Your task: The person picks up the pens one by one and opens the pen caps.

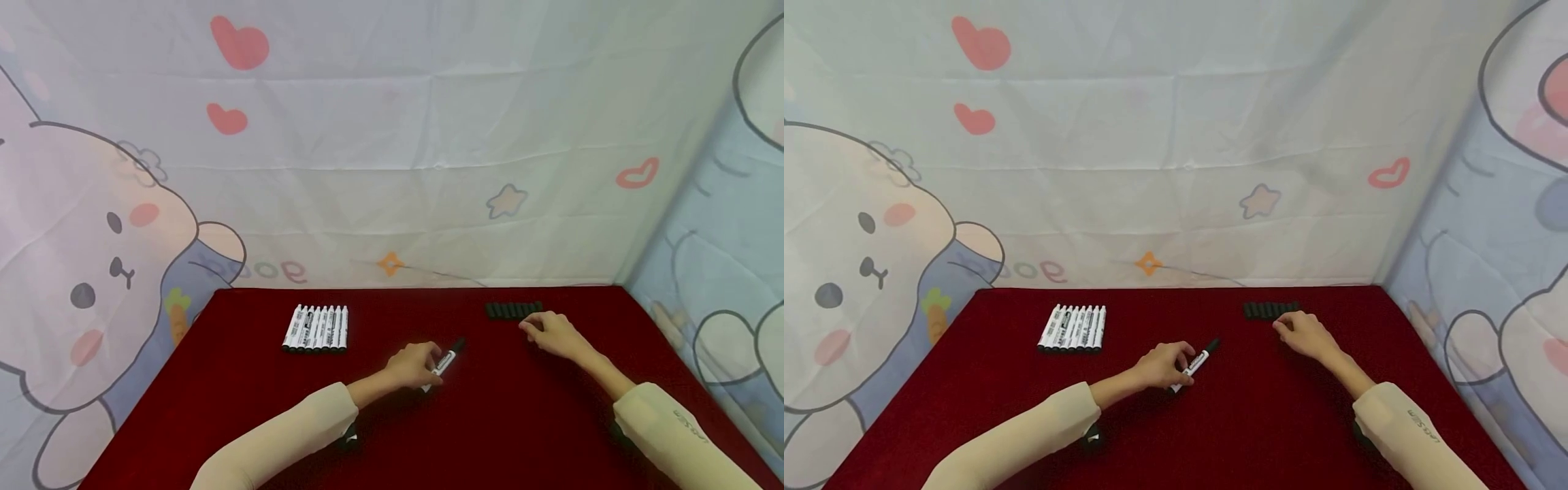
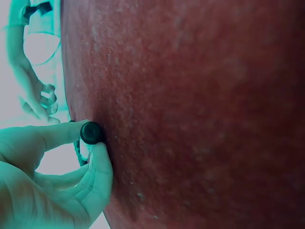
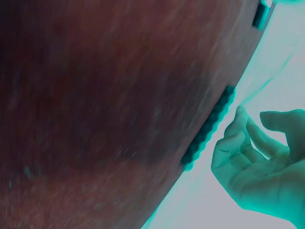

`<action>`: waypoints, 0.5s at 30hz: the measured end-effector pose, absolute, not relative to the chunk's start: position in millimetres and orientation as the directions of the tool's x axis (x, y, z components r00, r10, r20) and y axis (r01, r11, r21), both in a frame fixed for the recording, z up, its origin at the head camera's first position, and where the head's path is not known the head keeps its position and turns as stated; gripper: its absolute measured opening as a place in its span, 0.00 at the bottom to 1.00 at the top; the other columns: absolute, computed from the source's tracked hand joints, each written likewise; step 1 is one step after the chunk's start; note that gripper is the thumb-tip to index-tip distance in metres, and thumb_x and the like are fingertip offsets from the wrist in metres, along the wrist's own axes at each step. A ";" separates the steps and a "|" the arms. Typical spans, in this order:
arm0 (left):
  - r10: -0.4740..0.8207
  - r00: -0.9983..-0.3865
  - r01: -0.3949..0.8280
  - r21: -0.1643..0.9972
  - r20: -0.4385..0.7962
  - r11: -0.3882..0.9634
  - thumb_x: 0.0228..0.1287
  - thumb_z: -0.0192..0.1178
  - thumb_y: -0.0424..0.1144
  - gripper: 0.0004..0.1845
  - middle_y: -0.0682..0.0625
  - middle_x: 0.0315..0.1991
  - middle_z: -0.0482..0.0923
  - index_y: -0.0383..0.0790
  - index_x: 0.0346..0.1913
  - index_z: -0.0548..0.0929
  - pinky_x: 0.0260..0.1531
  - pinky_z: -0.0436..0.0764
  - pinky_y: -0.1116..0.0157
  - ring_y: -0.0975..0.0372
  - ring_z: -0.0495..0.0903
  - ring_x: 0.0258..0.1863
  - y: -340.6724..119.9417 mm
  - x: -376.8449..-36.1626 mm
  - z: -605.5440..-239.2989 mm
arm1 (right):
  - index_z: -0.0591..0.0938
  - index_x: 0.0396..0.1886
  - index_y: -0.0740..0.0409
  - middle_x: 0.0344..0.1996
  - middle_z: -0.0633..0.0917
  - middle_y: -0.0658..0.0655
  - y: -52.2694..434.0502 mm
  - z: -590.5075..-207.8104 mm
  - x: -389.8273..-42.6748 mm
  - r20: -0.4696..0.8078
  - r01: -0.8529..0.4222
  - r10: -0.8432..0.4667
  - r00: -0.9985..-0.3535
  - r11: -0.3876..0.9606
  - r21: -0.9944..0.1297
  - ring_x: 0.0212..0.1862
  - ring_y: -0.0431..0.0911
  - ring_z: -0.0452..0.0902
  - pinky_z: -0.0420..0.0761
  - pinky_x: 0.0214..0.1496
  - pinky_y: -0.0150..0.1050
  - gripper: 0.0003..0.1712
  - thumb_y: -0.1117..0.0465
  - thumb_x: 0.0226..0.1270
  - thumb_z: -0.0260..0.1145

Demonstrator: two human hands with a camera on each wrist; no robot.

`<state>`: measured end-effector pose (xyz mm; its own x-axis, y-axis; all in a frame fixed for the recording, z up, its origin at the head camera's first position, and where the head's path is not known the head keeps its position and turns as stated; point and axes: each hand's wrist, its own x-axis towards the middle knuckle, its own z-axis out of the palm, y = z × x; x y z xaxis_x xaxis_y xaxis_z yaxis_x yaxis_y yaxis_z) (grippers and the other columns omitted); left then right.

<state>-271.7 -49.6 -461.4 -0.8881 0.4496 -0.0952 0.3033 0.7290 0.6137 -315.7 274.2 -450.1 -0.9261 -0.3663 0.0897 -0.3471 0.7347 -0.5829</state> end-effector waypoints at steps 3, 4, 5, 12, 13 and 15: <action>0.448 -0.884 0.235 0.704 -0.131 0.670 0.59 0.73 0.34 0.26 0.46 0.37 0.87 0.31 0.59 0.78 0.25 0.83 0.70 0.65 0.82 0.26 -58.3 -272.0 -463.0 | 0.82 0.52 0.75 0.31 0.88 0.59 261.9 -448.3 -309.8 0.057 -0.359 -0.413 -0.909 0.705 -0.611 0.28 0.43 0.79 0.78 0.28 0.33 0.19 0.60 0.80 0.58; 0.446 -0.884 0.207 0.735 -0.142 0.646 0.59 0.73 0.34 0.25 0.45 0.37 0.86 0.30 0.59 0.78 0.25 0.84 0.69 0.64 0.82 0.26 -60.9 -272.2 -463.6 | 0.82 0.52 0.75 0.31 0.88 0.59 258.4 -448.0 -308.4 0.049 -0.361 -0.426 -0.904 0.695 -0.622 0.28 0.43 0.79 0.78 0.28 0.32 0.19 0.60 0.80 0.59; 0.439 -0.884 0.171 0.763 -0.160 0.623 0.60 0.72 0.33 0.25 0.45 0.37 0.86 0.30 0.59 0.79 0.26 0.85 0.68 0.62 0.83 0.27 -63.1 -272.5 -464.9 | 0.83 0.52 0.74 0.31 0.88 0.59 254.7 -447.5 -307.2 0.041 -0.361 -0.436 -0.899 0.685 -0.633 0.29 0.43 0.80 0.79 0.28 0.32 0.18 0.61 0.79 0.59; 0.452 -0.873 0.090 0.851 -0.183 0.518 0.64 0.67 0.34 0.22 0.43 0.42 0.85 0.31 0.60 0.79 0.30 0.83 0.68 0.63 0.79 0.31 -82.3 -267.9 -462.3 | 0.83 0.53 0.71 0.32 0.87 0.58 230.6 -447.5 -299.4 -0.012 -0.382 -0.519 -0.855 0.644 -0.662 0.28 0.42 0.79 0.77 0.27 0.32 0.18 0.59 0.79 0.59; 0.464 -0.867 0.089 0.859 -0.183 0.504 0.65 0.67 0.34 0.23 0.43 0.42 0.85 0.31 0.61 0.78 0.30 0.83 0.68 0.63 0.79 0.31 -85.5 -268.0 -461.2 | 0.83 0.54 0.71 0.34 0.88 0.58 226.8 -447.4 -297.4 -0.028 -0.378 -0.529 -0.848 0.641 -0.669 0.28 0.42 0.79 0.78 0.27 0.32 0.19 0.58 0.80 0.58; 0.492 -0.849 0.074 0.879 -0.192 0.471 0.66 0.67 0.34 0.23 0.44 0.41 0.85 0.31 0.62 0.77 0.31 0.83 0.67 0.64 0.79 0.31 -91.1 -268.5 -459.3 | 0.82 0.56 0.71 0.37 0.88 0.59 219.2 -446.9 -293.6 -0.060 -0.366 -0.548 -0.834 0.632 -0.683 0.29 0.42 0.81 0.80 0.26 0.33 0.20 0.57 0.80 0.58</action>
<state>-268.5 -91.1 -459.3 -0.8489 0.4924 -0.1923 0.0742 0.4711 0.8790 -293.6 219.2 -446.9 -0.8343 -0.5480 -0.0602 -0.3659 0.6322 -0.6830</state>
